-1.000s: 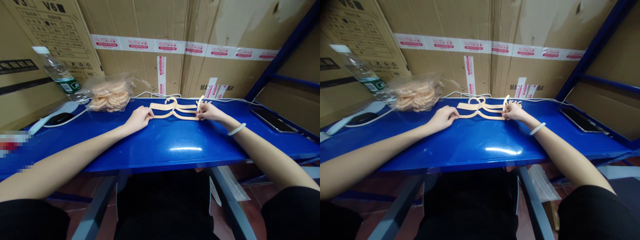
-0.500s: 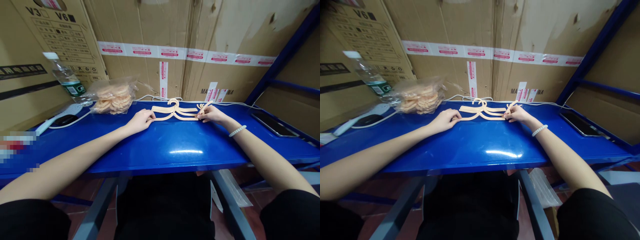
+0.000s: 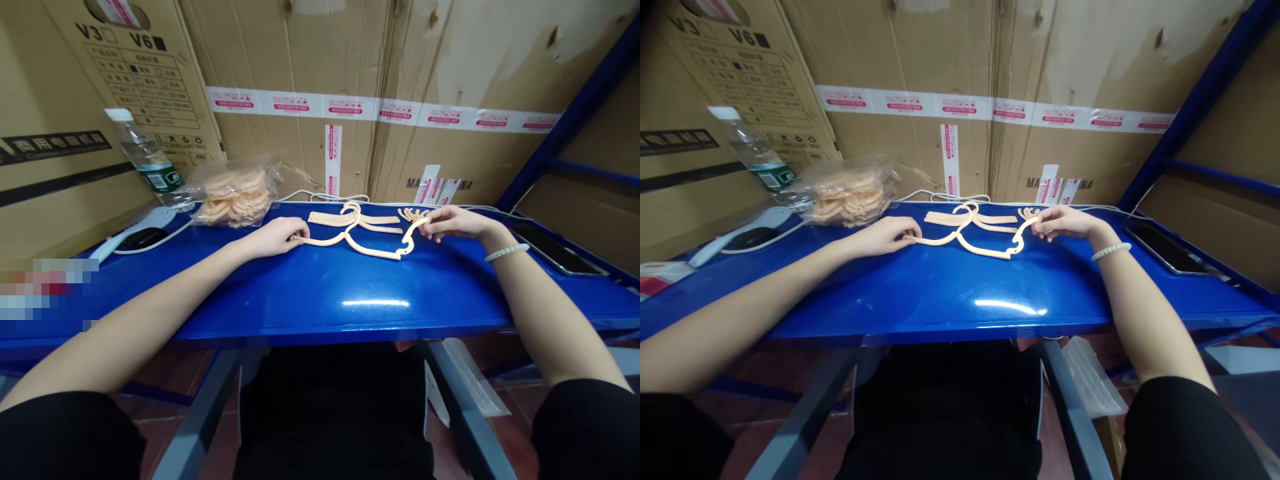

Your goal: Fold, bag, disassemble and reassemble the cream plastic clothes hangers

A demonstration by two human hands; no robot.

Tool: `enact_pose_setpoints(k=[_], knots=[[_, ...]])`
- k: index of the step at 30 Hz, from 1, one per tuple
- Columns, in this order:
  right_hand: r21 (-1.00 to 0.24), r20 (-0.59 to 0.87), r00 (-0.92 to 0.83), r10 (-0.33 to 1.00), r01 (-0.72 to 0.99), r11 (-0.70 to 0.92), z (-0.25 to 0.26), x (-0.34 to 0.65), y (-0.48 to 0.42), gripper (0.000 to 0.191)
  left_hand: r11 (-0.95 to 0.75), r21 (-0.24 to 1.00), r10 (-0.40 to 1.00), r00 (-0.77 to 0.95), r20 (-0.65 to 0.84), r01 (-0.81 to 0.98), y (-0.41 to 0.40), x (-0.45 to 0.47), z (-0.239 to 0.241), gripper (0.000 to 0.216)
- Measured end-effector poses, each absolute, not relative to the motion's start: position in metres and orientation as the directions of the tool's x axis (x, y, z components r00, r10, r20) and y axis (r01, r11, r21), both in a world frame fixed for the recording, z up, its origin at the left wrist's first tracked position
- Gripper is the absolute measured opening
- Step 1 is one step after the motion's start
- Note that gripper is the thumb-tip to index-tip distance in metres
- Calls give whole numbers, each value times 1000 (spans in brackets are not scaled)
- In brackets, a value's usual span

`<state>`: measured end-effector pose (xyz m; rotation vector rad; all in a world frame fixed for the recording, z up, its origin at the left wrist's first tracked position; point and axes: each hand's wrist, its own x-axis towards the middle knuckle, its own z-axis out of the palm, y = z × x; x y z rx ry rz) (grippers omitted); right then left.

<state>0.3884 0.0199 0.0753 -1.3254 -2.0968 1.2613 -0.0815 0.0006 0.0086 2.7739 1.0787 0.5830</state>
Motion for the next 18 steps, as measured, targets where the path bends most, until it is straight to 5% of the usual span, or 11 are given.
enact_pose_setpoints(k=[7, 13, 18], knots=[[-657, -384, -553, 740, 726, 202, 85, 387, 15, 52, -771, 203, 636, 710, 302, 604, -3, -80, 11, 23], [-589, -206, -686, 698, 656, 472, 79, 358, 8, 59, -776, 222, 631, 712, 309, 591, -10, -76, 14, 23], [-473, -292, -722, 627, 679, 561, 72, 341, 5, 55, -781, 225, 624, 711, 323, 583, -12, -75, 16, 23]])
